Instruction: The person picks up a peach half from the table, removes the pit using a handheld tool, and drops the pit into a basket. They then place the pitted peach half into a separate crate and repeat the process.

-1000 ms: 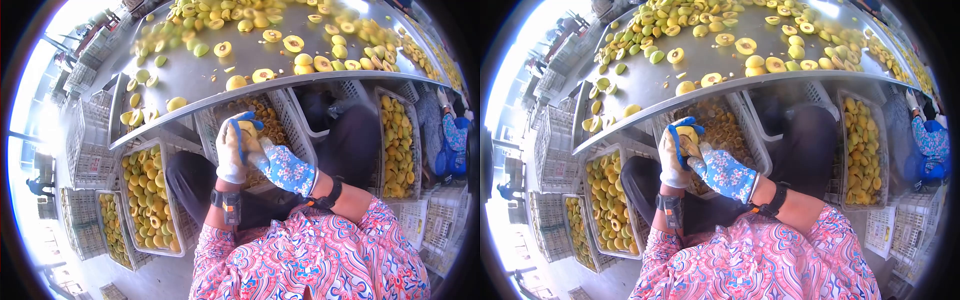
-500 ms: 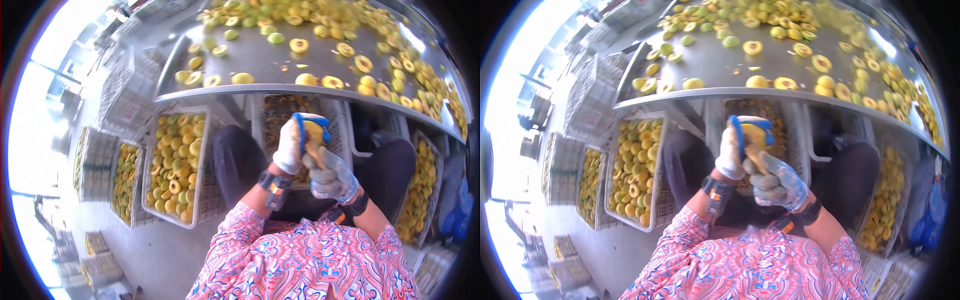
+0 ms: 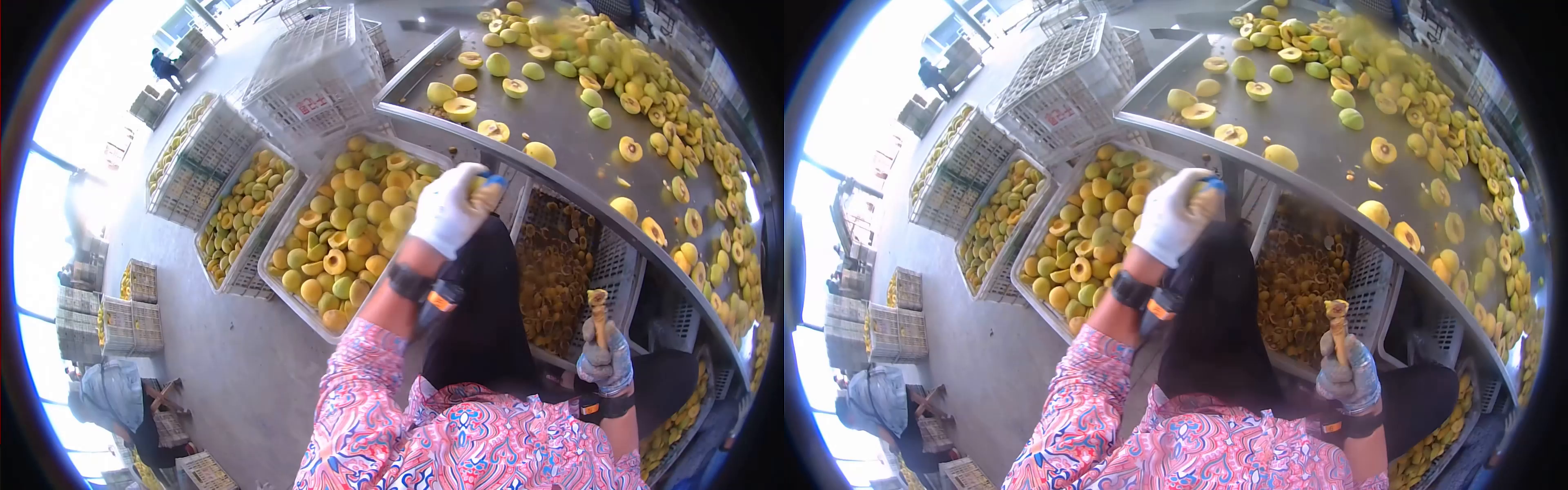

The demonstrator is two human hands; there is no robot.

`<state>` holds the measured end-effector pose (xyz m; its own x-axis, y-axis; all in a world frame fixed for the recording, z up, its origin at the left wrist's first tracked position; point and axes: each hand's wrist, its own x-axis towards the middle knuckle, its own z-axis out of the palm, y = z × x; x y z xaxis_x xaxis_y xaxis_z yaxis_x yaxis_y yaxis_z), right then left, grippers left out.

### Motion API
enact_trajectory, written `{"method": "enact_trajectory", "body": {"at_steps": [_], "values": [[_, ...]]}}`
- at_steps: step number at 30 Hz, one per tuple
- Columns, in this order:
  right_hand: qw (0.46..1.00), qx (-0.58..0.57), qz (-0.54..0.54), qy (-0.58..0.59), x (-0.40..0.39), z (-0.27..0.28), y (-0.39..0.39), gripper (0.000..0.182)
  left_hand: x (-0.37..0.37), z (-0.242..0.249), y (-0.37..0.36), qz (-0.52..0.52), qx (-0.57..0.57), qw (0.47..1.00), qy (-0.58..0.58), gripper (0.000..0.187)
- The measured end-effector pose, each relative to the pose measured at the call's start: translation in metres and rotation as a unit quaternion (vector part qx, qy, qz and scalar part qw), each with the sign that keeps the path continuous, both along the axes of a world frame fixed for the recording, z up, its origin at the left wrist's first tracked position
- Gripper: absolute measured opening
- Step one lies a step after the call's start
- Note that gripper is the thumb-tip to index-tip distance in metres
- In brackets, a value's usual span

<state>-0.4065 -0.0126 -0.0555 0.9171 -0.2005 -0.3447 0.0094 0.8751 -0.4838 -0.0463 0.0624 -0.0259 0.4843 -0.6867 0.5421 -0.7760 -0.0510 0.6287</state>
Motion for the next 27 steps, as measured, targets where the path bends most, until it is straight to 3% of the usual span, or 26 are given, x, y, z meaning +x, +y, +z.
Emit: {"method": "enact_trajectory", "body": {"at_steps": [4,5,6,9,10,11,12,14,17,19,21,22,23,24,25,27], "values": [[0.973,-0.076,0.012,0.216,0.002,-0.020,-0.011,0.034,0.126,-0.050,0.053,0.214,0.141,0.965,-0.052,0.031],[0.970,-0.078,0.019,0.229,0.002,-0.026,-0.012,0.034,0.161,-0.066,0.066,0.266,0.185,0.944,-0.059,0.035],[0.967,-0.079,0.023,0.243,0.002,-0.033,-0.012,0.033,0.195,-0.078,0.078,0.299,0.257,0.919,-0.014,0.053],[0.955,-0.064,0.048,0.285,0.016,-0.032,-0.012,0.027,0.289,-0.130,0.105,0.386,0.322,0.864,0.030,0.064],[0.951,-0.055,0.058,0.299,0.021,-0.030,-0.011,0.024,0.336,-0.169,0.117,0.382,0.331,0.862,0.047,0.065],[0.950,-0.038,0.058,0.304,0.022,-0.035,-0.011,0.022,0.367,-0.181,0.122,0.336,0.408,0.843,0.097,0.060],[0.949,-0.021,0.055,0.309,0.022,-0.044,-0.012,0.020,0.387,-0.204,0.129,0.307,0.452,0.837,0.029,0.052],[0.947,-0.012,0.076,0.311,0.027,-0.041,-0.014,0.021,0.381,-0.220,0.128,0.344,0.372,0.860,-0.057,0.044],[0.929,-0.037,0.090,0.358,0.029,-0.045,-0.018,0.020,0.354,-0.208,0.117,0.401,0.283,0.871,-0.032,0.030],[0.921,-0.068,0.103,0.368,0.031,-0.042,-0.021,0.018,0.378,-0.231,0.117,0.427,0.287,0.855,-0.060,0.025],[0.912,-0.102,0.108,0.383,0.041,-0.033,-0.026,0.019,0.397,-0.234,0.121,0.383,0.427,0.810,-0.122,0.024],[0.901,-0.164,0.113,0.385,0.039,-0.036,-0.032,0.020,0.437,-0.252,0.133,0.309,0.544,0.763,-0.162,0.027],[0.885,-0.223,0.109,0.394,0.032,-0.048,-0.032,0.022,0.439,-0.241,0.141,0.280,0.495,0.818,-0.094,0.031],[0.799,-0.489,0.052,0.347,0.022,-0.078,-0.028,0.024,0.426,-0.218,0.131,0.277,0.510,0.809,-0.095,0.034],[0.637,-0.717,0.009,0.284,0.011,-0.101,-0.026,0.026,0.405,-0.200,0.128,0.294,0.394,0.866,-0.088,0.035],[0.541,-0.729,0.334,0.253,-0.006,-0.096,-0.031,0.032,0.335,-0.142,0.083,0.344,0.160,0.924,-0.044,0.035]]}}
